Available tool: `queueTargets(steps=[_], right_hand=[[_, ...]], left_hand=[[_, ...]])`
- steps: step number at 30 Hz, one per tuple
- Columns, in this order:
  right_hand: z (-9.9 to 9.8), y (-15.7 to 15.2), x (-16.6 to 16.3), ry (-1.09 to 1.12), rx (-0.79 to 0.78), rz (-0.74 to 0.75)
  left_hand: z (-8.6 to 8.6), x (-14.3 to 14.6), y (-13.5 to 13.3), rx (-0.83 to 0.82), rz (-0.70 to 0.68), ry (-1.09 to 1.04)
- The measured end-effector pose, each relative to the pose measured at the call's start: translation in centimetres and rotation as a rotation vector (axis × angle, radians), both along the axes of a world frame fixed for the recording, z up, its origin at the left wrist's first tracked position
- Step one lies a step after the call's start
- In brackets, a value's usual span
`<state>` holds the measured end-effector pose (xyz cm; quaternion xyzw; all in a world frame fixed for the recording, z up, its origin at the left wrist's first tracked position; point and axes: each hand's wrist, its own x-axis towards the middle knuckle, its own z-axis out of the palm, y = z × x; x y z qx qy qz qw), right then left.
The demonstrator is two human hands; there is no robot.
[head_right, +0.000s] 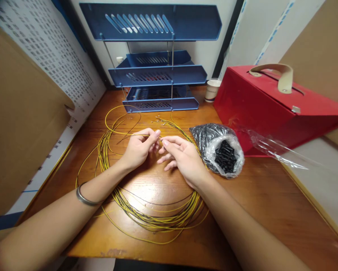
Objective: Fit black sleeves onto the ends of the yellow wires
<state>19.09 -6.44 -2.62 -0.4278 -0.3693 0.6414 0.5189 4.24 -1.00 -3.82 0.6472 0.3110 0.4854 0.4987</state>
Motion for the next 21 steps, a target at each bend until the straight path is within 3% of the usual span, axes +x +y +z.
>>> queueTargets(steps=[17, 21], right_hand=[[-0.1, -0.03, 0.05, -0.008, -0.028, -0.029], [0.11, 0.13, 0.46, -0.096, 0.01, -0.062]], left_hand=[[-0.07, -0.19, 0.86, -0.008, 0.164, -0.058], [0.01, -0.1, 0.84, -0.016, 0.181, -0.058]])
